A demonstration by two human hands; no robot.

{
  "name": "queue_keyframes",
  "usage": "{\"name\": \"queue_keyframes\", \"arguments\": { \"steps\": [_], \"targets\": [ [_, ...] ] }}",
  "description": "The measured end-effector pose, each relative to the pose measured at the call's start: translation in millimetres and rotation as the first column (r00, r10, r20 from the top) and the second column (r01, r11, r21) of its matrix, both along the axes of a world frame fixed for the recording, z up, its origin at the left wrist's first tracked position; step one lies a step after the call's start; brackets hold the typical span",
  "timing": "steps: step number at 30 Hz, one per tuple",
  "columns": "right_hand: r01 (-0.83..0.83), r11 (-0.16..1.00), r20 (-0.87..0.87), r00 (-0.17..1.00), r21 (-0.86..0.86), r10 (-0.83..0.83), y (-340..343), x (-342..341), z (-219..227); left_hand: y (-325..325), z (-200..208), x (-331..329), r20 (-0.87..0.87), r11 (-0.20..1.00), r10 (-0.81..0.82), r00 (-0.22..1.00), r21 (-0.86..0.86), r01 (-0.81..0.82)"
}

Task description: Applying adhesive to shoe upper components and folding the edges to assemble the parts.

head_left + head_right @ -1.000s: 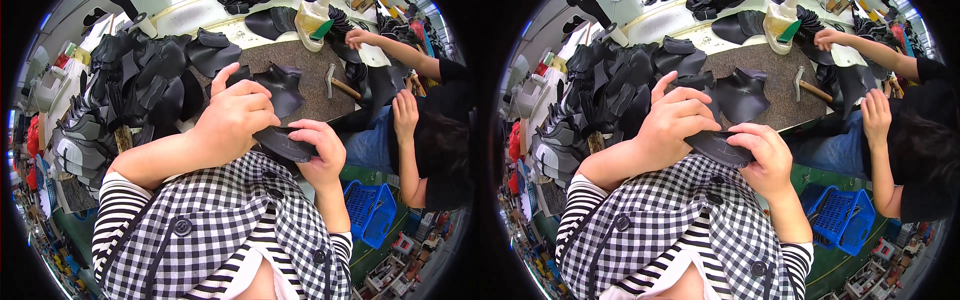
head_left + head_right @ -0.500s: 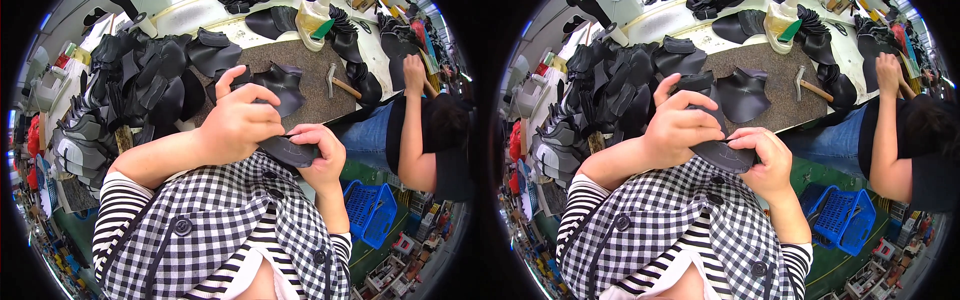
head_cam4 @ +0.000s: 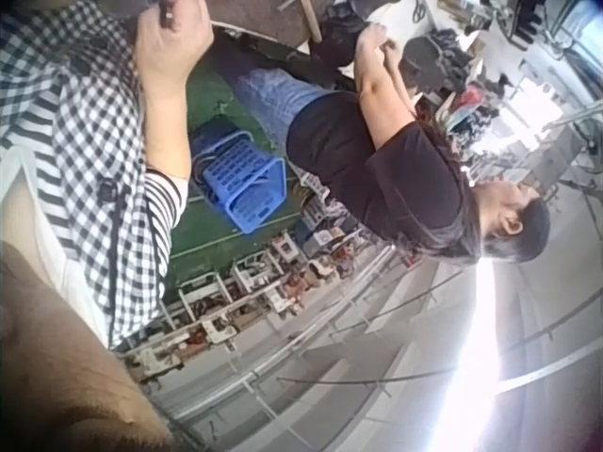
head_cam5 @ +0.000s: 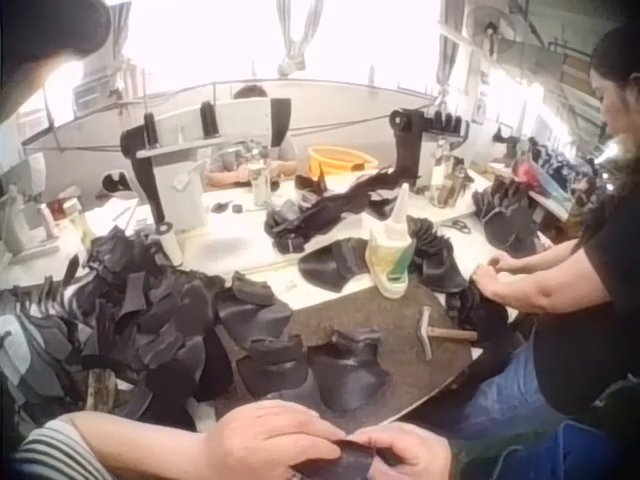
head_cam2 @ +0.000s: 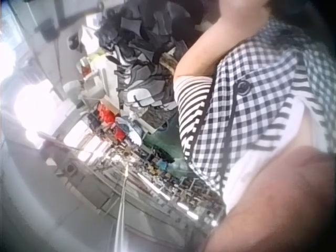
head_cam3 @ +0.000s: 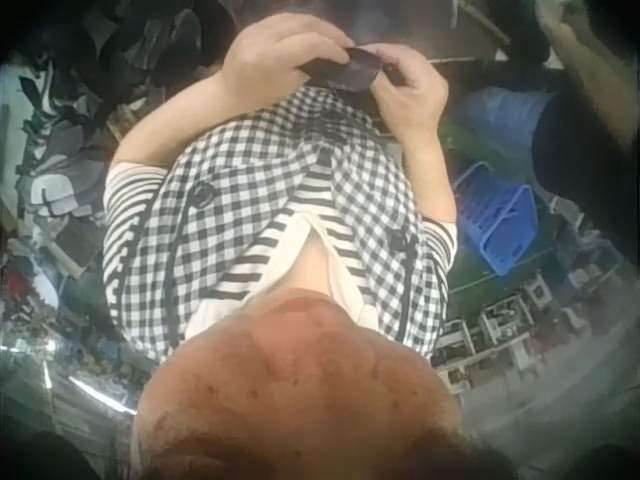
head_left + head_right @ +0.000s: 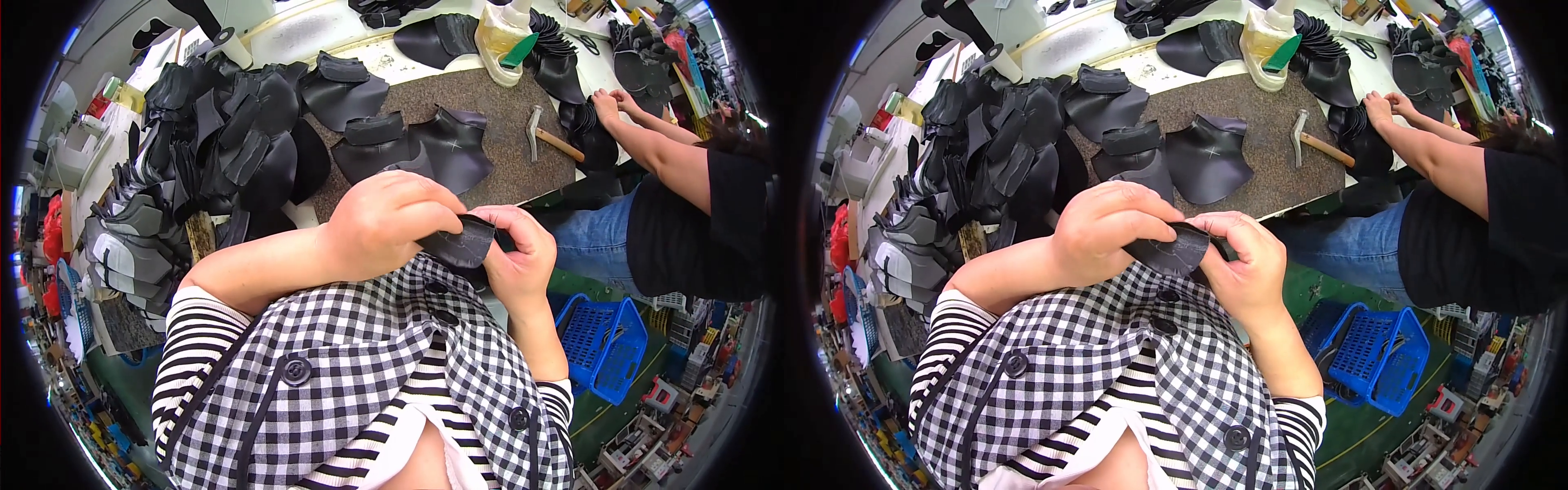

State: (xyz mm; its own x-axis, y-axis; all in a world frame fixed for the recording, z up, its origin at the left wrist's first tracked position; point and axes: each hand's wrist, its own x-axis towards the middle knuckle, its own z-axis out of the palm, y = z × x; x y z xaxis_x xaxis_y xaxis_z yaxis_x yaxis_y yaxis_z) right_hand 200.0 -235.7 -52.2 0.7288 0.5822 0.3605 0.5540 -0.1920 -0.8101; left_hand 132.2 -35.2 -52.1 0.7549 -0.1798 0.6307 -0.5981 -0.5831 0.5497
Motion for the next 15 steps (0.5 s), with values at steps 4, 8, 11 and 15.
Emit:
{"name": "queue_keyframes", "arguments": {
  "steps": [4,8,11,15],
  "targets": [
    [-0.023,0.999,-0.007,1.000,0.041,0.023,0.7,-1.4,2.6,-0.3,-2.0,3.4,-0.123,0.975,-0.019,0.992,-0.224,-0.009],
    [-0.040,0.997,0.087,0.996,0.060,0.034,2.9,-1.6,0.5,-3.8,-1.4,2.2,-0.187,0.937,0.026,0.982,-0.338,-0.089],
    [-0.049,0.997,0.120,0.992,0.065,0.041,5.7,-2.7,4.0,-5.1,-1.7,0.1,-0.262,0.900,0.010,0.965,-0.417,-0.123],
    [-0.050,0.996,0.148,0.988,0.078,0.039,9.1,-2.6,7.5,-7.6,-5.1,-1.9,-0.290,0.881,0.013,0.957,-0.449,-0.148]
  ]
}}
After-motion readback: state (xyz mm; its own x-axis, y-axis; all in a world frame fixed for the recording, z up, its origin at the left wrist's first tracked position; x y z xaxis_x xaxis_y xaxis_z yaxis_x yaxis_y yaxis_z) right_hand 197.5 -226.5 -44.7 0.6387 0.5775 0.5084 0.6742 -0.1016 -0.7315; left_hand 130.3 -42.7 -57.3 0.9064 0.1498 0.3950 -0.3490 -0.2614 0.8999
